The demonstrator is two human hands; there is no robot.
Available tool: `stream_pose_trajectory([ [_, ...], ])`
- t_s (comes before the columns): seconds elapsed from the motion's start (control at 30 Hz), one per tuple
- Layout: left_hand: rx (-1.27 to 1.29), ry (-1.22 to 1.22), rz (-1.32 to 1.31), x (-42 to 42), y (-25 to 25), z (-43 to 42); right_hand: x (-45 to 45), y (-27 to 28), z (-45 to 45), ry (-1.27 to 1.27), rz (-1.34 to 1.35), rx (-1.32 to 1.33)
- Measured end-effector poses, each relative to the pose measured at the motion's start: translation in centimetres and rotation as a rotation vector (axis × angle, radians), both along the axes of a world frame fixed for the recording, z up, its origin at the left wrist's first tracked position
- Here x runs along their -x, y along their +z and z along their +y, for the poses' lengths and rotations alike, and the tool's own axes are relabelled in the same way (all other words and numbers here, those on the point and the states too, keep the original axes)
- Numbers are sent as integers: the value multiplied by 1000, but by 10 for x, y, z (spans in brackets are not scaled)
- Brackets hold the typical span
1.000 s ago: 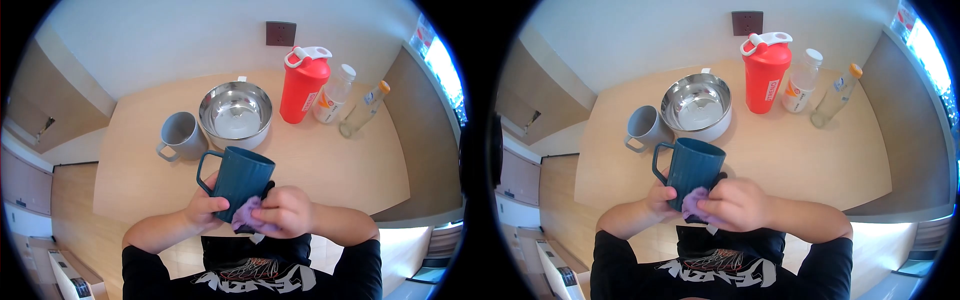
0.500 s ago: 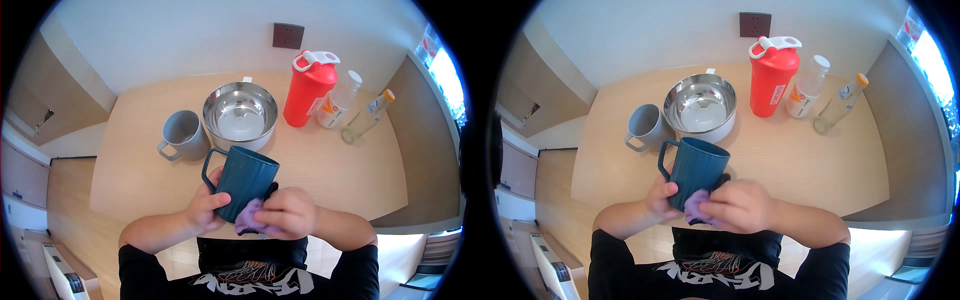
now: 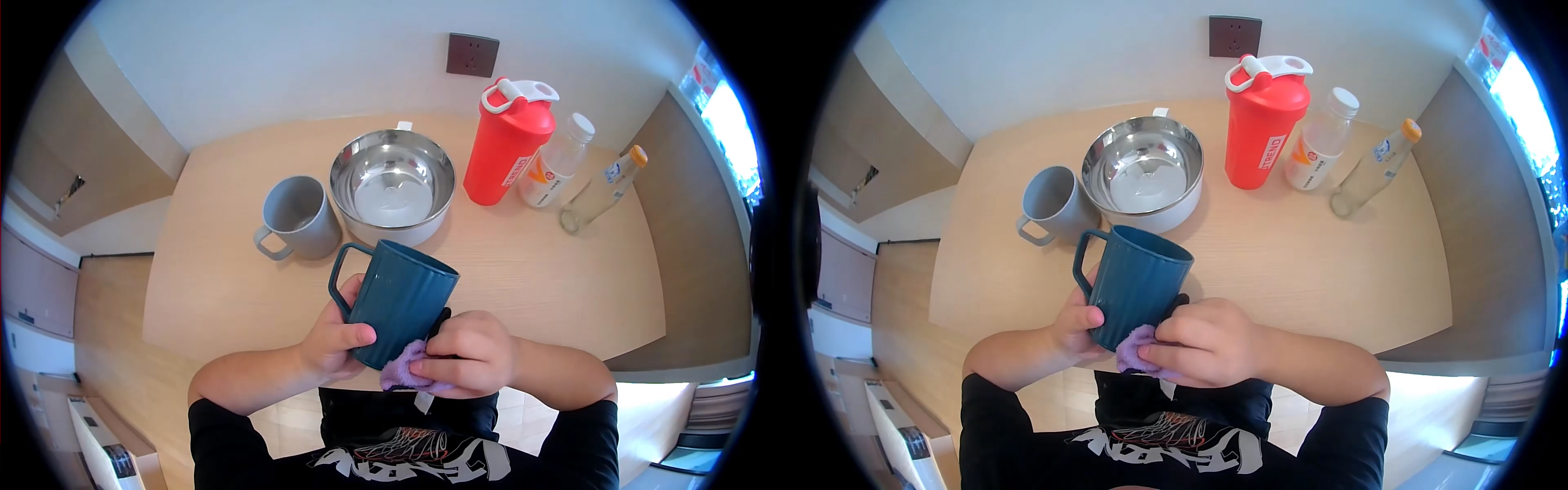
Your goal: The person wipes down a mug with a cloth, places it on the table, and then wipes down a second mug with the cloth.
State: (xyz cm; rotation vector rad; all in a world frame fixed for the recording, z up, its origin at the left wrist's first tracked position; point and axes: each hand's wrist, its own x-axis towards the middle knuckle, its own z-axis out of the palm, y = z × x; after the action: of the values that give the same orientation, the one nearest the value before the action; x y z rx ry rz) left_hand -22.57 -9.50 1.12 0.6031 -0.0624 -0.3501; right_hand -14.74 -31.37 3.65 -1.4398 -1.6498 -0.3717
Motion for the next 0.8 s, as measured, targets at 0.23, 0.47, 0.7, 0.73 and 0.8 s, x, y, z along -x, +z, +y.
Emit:
stream_pose_trajectory([
  [0.23, -7, 65, 32, -4, -4, 2, -18, -3, -7, -362, 122, -99],
  [0.47, -29, 43, 63, 1, -9, 2, -7, -4, -3, -203, 57, -59],
  [0.7, -71, 49, -47, 2, -1, 1, 0, -6, -4, -171, -43, -47],
  [0.73, -74, 64, -54, 3, -4, 2, -6, -7, -9, -236, 11, -69],
  [0.8, -69, 86, -6, 6, -6, -1, -14, -6, -13, -406, 137, -152],
])
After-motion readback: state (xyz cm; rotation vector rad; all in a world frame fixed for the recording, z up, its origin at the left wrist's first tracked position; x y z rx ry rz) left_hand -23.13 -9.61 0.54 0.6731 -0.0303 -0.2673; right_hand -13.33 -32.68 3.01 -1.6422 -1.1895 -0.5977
